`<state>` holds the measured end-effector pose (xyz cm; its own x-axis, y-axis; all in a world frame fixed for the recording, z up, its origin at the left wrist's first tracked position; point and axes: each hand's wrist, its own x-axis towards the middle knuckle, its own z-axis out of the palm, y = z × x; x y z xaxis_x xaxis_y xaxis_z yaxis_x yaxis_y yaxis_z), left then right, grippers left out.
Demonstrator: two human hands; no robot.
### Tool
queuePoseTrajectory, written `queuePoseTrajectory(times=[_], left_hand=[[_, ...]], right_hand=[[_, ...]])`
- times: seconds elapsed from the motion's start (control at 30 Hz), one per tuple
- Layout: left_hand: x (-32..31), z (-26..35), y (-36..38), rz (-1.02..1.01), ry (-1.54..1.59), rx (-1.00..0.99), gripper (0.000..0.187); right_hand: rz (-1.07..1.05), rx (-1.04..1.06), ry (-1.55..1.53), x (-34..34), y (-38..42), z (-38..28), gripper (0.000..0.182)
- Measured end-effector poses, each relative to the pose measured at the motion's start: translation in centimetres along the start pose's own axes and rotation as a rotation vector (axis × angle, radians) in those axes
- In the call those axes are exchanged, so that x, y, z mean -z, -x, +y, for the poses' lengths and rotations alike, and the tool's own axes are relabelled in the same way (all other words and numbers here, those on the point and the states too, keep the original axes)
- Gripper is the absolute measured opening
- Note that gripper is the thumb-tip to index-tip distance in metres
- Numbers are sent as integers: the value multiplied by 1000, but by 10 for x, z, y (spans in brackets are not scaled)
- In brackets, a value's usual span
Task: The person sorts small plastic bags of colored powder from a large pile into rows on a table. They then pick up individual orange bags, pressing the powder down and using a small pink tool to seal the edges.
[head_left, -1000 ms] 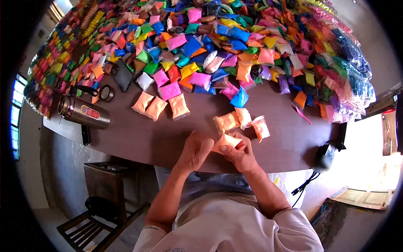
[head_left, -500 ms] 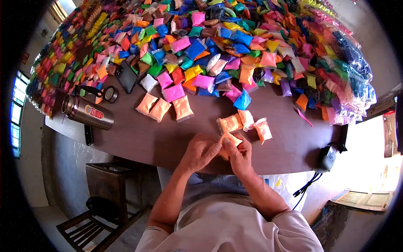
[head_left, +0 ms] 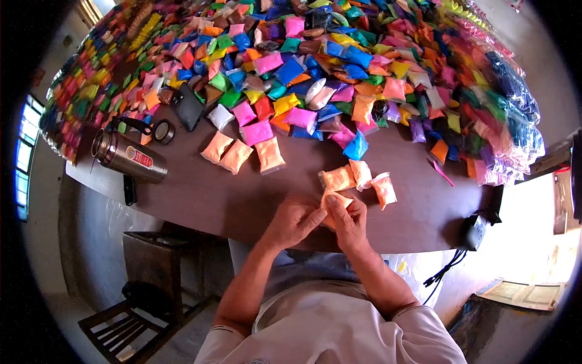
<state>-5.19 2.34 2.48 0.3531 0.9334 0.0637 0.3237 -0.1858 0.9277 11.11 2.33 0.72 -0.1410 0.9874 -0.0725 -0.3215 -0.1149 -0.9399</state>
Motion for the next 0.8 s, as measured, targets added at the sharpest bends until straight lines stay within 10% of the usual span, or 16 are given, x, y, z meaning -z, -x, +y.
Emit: queuePoseTrajectory(times=[0.27, 0.6, 0.8], left_hand=[[-15, -21, 1, 282, -131, -197, 28], [-8, -5, -2, 303, -113, -211, 35], [-12, -14, -1, 147, -197, -104, 25]], right_hand=[[-61, -231, 220, 6, 12, -16, 32], [-44, -33, 32, 2, 1, -21, 25], [-93, 191, 702, -13, -59, -73, 32]])
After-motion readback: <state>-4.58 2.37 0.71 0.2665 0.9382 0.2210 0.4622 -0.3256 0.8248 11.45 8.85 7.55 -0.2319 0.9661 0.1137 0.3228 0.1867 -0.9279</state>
